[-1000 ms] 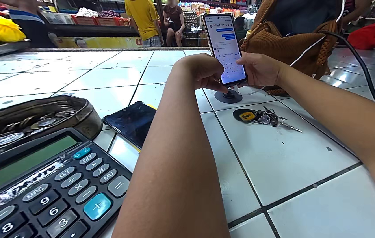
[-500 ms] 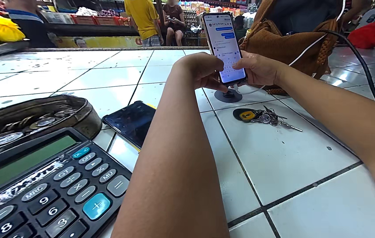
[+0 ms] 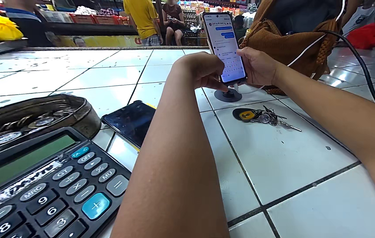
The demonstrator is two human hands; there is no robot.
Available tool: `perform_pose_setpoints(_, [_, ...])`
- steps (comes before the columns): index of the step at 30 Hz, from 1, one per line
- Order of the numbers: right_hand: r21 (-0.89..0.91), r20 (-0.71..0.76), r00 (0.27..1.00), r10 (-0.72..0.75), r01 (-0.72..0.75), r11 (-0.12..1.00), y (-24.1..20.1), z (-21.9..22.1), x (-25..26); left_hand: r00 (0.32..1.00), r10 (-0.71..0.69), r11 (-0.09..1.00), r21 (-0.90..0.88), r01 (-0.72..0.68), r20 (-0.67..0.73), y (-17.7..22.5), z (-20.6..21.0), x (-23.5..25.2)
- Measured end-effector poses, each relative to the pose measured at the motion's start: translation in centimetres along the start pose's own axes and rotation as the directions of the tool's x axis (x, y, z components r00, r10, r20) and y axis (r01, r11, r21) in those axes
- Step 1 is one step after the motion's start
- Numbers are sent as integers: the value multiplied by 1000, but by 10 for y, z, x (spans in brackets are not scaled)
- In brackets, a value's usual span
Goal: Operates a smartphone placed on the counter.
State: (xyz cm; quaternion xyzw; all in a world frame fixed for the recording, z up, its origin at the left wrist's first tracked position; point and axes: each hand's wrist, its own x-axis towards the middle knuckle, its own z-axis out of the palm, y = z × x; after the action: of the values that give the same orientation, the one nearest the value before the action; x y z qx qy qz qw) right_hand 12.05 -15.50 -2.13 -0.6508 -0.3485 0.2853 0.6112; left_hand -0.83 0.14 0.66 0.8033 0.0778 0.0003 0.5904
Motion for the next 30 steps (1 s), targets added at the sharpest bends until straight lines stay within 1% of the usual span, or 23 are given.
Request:
perform_pose_setpoints(3, [11, -29, 1000, 6, -6, 1000, 0, 1, 0, 1000, 7, 1000, 2, -7, 8, -1, 0, 0])
perform_pose_setpoints(6, [10, 24, 1000, -21, 20, 1000, 0, -1, 0, 1000, 14, 1000, -7, -13, 26, -2, -1, 0])
perform_pose_setpoints(9, [27, 38, 998, -42, 41, 999, 2, -2, 2, 999, 20, 1000, -23, -19, 35, -1, -1, -1])
perform_pose_setpoints(13, [6, 3, 1000, -31, 31, 999, 3, 2, 3, 999, 28, 1000, 6, -28, 22, -1, -1, -1])
perform_pose_setpoints(15, [-53, -52, 998, -36, 33, 998, 3, 5, 3, 1000, 23, 999, 49, -22, -8, -1, 0, 0])
perform_pose_setpoints(18, [-184, -90, 994, -63, 45, 982, 5, 8, 7, 998, -8, 991, 131, 17, -64, 0, 1, -2])
perform_pose_setpoints(22, [-342, -193, 972, -137, 64, 937, 8, 18, 9, 992, -31, 959, 275, 65, -125, 0, 2, 0])
perform_pose_setpoints(25, [-420, -296, 936, -189, 50, 906, 11, 26, 12, 990, -27, 941, 331, 73, -140, -2, 2, 2])
perform_pose_setpoints(30, [-460, -355, 918, -179, -4, 888, 13, 28, 15, 987, -22, 891, 444, 93, -161, -4, 2, 2])
